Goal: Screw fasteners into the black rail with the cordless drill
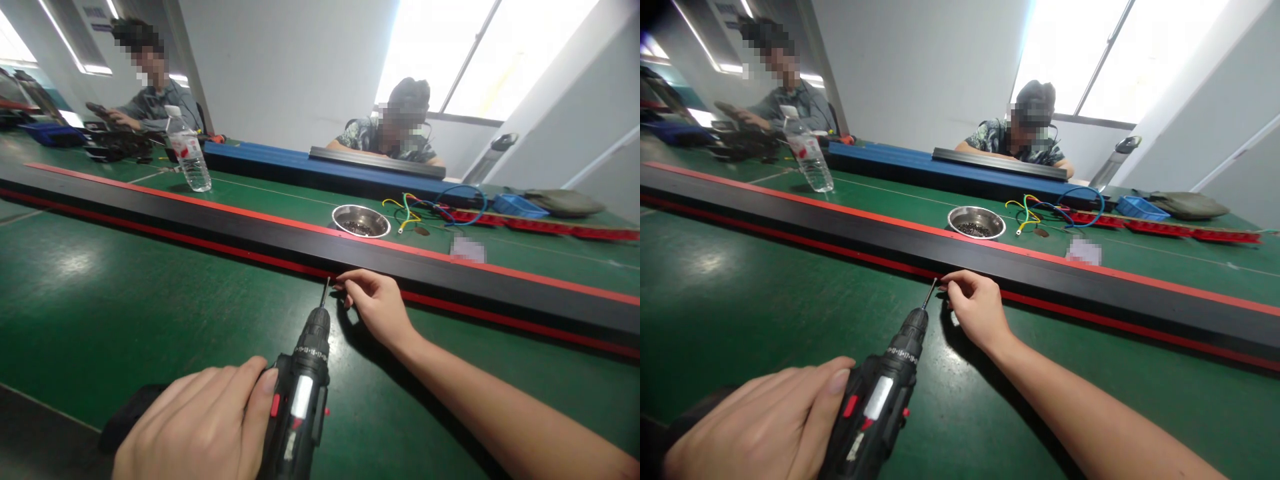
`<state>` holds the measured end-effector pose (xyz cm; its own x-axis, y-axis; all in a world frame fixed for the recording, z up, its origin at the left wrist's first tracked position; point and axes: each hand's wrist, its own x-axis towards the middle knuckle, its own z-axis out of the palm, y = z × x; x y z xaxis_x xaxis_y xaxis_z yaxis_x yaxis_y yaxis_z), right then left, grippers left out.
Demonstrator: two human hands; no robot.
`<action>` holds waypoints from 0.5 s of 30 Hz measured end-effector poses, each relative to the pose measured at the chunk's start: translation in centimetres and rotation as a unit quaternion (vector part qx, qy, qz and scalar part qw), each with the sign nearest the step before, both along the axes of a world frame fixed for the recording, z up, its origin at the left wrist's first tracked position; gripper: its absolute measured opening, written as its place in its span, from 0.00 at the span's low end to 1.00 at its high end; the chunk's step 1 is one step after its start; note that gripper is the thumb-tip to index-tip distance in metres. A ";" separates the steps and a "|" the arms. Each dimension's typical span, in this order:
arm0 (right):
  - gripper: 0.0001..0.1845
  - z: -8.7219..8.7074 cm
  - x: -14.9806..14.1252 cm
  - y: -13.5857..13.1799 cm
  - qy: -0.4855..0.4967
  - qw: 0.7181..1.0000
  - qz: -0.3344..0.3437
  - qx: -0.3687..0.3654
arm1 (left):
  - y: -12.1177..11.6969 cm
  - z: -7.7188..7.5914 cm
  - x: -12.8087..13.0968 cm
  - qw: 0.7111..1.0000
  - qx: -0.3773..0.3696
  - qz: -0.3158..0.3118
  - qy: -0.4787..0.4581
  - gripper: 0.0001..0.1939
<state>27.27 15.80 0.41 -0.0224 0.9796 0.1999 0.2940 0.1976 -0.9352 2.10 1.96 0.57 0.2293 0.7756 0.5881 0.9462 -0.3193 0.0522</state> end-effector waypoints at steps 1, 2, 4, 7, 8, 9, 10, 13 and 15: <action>0.11 -0.1 0.0 0.0 0.000 1.000 0.002 0.000 | 0.2 0.1 0.1 1.000 -0.003 0.004 0.011 0.19; 0.11 -0.1 0.0 0.0 0.001 1.000 0.003 0.000 | 0.4 0.2 0.2 1.000 -0.003 0.007 0.021 0.22; 0.11 -0.1 0.1 0.0 0.001 1.000 0.007 0.000 | 0.6 0.4 0.2 0.999 -0.004 0.009 0.042 0.26; 0.11 -0.1 0.0 0.0 -0.006 1.000 0.012 -0.002 | 0.8 0.7 0.1 0.997 -0.004 0.005 0.071 0.29; 0.11 0.0 0.0 0.0 -0.008 1.000 0.014 -0.003 | 0.8 0.8 0.1 0.997 -0.006 -0.004 0.080 0.29; 0.11 0.0 0.0 0.0 -0.008 1.000 0.017 -0.003 | 0.9 0.9 0.0 0.996 -0.010 -0.016 0.087 0.29; 0.11 0.0 0.0 0.0 -0.008 1.000 0.021 -0.004 | 0.9 1.0 0.0 0.995 -0.018 -0.026 0.090 0.28; 0.11 0.1 -0.1 0.0 -0.010 1.000 0.030 -0.004 | 1.1 1.4 0.2 0.995 -0.052 -0.020 0.082 0.23; 0.11 0.0 -0.1 -0.2 -0.021 0.999 0.031 0.004 | 1.2 1.8 0.5 0.995 -0.069 0.009 0.067 0.20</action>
<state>27.16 15.61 0.45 -0.0914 0.9743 0.2059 0.3199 0.2246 -0.9205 2.56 3.16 2.35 0.2844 0.8513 0.4410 0.9529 -0.3016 -0.0323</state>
